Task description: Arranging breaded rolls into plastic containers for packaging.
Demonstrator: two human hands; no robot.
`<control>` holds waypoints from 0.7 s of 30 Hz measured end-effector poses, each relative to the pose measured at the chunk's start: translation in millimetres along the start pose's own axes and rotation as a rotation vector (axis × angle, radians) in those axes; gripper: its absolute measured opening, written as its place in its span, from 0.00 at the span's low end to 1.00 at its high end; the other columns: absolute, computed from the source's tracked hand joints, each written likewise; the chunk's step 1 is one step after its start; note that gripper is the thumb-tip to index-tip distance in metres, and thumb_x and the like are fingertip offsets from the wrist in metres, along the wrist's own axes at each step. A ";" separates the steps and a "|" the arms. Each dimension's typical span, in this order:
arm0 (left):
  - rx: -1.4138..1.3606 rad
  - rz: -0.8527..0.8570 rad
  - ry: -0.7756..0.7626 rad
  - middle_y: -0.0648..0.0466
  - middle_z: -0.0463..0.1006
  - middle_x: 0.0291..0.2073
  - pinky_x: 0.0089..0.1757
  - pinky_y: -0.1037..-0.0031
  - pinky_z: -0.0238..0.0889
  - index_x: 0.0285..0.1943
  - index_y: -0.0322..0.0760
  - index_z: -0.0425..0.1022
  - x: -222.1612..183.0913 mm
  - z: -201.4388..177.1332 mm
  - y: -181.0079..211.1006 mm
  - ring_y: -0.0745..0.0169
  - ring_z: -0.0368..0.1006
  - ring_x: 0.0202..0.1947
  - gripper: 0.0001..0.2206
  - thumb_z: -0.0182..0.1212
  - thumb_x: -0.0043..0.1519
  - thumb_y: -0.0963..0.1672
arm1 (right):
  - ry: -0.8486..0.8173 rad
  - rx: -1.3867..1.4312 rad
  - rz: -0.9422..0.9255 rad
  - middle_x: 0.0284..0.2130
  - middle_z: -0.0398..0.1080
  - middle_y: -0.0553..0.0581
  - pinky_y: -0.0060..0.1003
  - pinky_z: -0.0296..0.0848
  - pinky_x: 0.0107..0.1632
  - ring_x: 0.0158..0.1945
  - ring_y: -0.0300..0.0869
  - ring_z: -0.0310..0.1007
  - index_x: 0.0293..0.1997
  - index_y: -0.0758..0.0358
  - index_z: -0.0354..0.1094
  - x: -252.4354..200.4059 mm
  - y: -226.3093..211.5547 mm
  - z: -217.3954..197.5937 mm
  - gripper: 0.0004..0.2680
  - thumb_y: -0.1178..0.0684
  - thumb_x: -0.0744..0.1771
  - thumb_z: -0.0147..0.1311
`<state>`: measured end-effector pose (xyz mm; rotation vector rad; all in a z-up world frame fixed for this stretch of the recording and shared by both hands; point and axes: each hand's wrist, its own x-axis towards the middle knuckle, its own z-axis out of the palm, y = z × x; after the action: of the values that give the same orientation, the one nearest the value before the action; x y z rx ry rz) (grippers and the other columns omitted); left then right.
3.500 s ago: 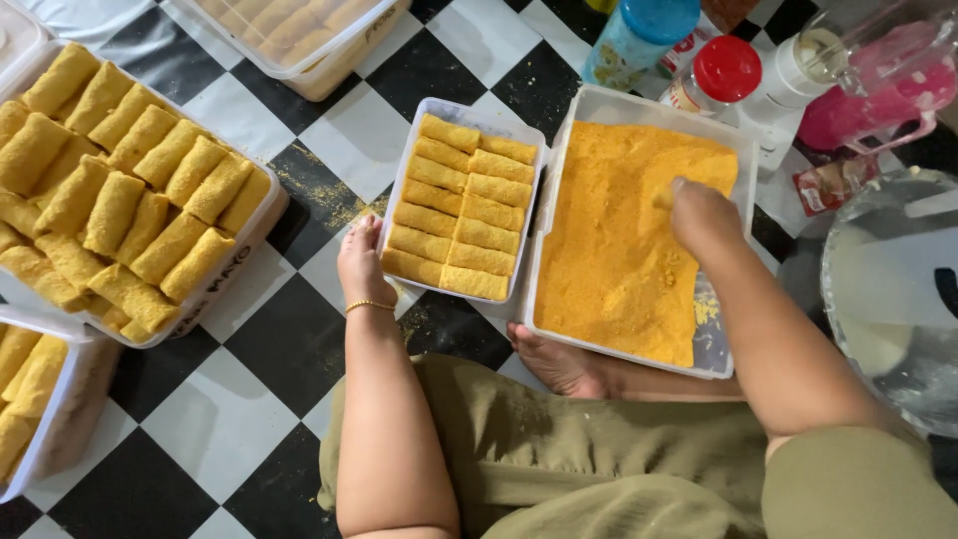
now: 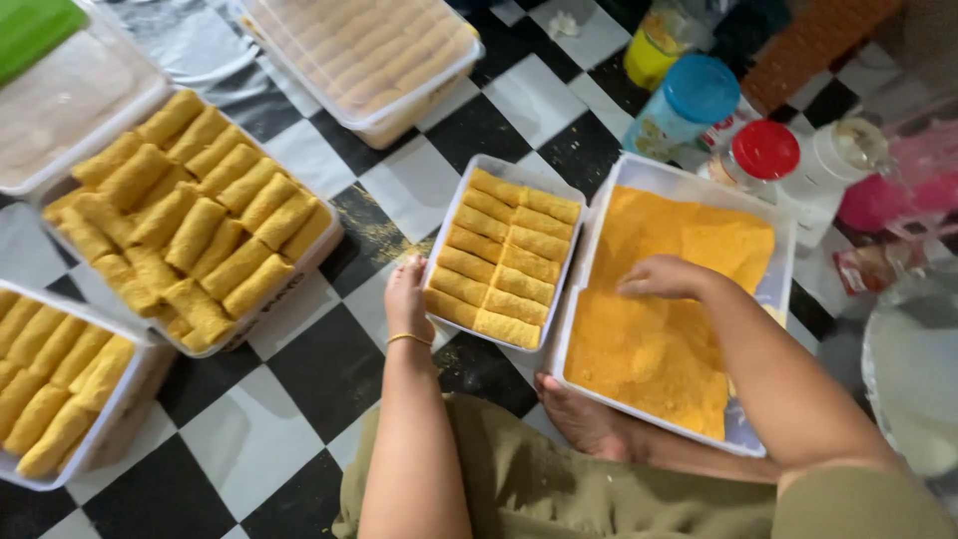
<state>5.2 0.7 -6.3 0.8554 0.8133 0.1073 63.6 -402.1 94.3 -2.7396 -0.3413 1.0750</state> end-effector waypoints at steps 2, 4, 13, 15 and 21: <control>0.000 0.005 0.010 0.51 0.83 0.32 0.32 0.70 0.76 0.43 0.38 0.77 0.7 -1.3 -4.2 0.58 0.80 0.30 0.08 0.64 0.63 0.46 | 0.259 -0.027 0.048 0.53 0.78 0.59 0.52 0.69 0.65 0.61 0.57 0.73 0.55 0.53 0.79 33.0 74.9 11.9 0.15 0.40 0.67 0.52; 0.001 0.013 0.012 0.50 0.83 0.31 0.31 0.69 0.76 0.41 0.38 0.77 -12.5 8.2 9.3 0.57 0.80 0.29 0.08 0.64 0.63 0.46 | 0.528 -0.041 0.093 0.54 0.78 0.55 0.50 0.71 0.63 0.60 0.54 0.74 0.57 0.50 0.78 45.9 121.4 16.8 0.13 0.43 0.69 0.51; 0.157 -0.109 0.052 0.52 0.76 0.36 0.33 0.67 0.66 0.42 0.39 0.71 -41.2 20.3 31.3 0.59 0.71 0.32 0.09 0.55 0.65 0.48 | 0.092 -0.125 0.330 0.46 0.80 0.58 0.45 0.71 0.55 0.51 0.53 0.79 0.41 0.54 0.76 48.2 160.1 92.9 0.18 0.34 0.67 0.41; 0.142 -0.065 0.049 0.55 0.74 0.29 0.31 0.69 0.62 0.36 0.41 0.72 -25.7 20.9 24.2 0.62 0.69 0.29 0.07 0.58 0.59 0.47 | 0.088 -0.122 0.187 0.36 0.82 0.55 0.41 0.71 0.47 0.40 0.45 0.81 0.32 0.56 0.77 56.6 180.1 103.7 0.18 0.34 0.66 0.44; 0.163 -0.113 0.046 0.50 0.77 0.40 0.36 0.67 0.66 0.46 0.36 0.71 -46.8 28.2 44.0 0.57 0.73 0.36 0.12 0.56 0.63 0.49 | 0.368 0.172 0.454 0.57 0.77 0.43 0.43 0.73 0.45 0.55 0.47 0.78 0.73 0.42 0.62 -70.4 46.5 13.7 0.20 0.59 0.70 0.43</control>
<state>1.3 -6.0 63.5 0.9610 0.9214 -0.0399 10.9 -464.9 118.3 -2.8393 0.4227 0.6131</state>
